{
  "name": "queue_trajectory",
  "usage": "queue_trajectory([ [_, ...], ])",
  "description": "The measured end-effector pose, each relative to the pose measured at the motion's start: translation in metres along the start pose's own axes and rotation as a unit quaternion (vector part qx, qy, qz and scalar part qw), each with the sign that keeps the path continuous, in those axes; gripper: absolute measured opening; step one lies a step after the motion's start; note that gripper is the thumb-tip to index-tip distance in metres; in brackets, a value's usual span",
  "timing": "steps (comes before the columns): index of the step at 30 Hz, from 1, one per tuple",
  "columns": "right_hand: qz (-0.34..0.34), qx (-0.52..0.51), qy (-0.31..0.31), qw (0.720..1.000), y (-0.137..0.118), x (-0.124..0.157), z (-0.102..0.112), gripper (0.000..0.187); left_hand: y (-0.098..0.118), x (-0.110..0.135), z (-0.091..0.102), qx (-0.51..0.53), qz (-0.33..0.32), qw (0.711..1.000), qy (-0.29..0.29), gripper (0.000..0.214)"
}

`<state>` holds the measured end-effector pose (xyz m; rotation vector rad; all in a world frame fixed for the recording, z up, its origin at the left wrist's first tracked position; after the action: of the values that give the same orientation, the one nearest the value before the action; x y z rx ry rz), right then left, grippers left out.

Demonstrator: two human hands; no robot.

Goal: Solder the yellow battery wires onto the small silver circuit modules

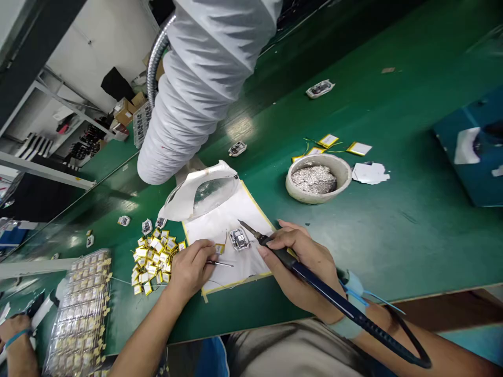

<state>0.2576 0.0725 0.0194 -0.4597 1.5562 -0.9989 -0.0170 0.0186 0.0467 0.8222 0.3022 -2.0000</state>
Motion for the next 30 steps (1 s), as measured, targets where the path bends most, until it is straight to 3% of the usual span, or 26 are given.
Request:
queue_trajectory([
  [4,-0.019,-0.006,-0.005,1.0,0.0,0.0,0.001,0.017,-0.002,0.001,0.017,0.037,0.057,0.997,-0.024,0.015],
  [8,-0.026,-0.003,-0.028,0.999,-0.001,0.001,0.0,0.017,0.001,-0.017,0.029,0.072,0.093,0.992,0.037,0.031],
  [11,-0.026,0.006,-0.037,0.999,0.0,0.0,0.0,0.017,-0.004,-0.026,0.013,0.091,0.138,0.982,0.094,0.03],
  [16,-0.036,0.014,-0.039,0.999,0.0,-0.002,-0.001,0.019,-0.012,-0.018,-0.026,0.112,0.183,0.969,0.123,0.013],
  [20,-0.031,0.009,-0.05,0.998,-0.004,-0.003,-0.003,0.02,-0.01,-0.008,-0.027,0.149,0.204,0.953,0.17,0.008],
  [30,-0.044,0.013,-0.062,0.997,-0.007,-0.004,-0.006,0.021,-0.009,-0.005,-0.037,0.192,0.228,0.944,0.141,0.014],
])
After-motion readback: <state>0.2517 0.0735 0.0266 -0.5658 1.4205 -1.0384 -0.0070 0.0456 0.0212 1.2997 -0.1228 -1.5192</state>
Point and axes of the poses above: each hand's wrist, its own x-axis away from the middle knuckle, its own z-axis out of the back of the hand, y = z × x, the point moved 6 cm from there along -x, towards the middle knuckle, and after that the axes turned 15 degrees about y, right-handed, at the moved point
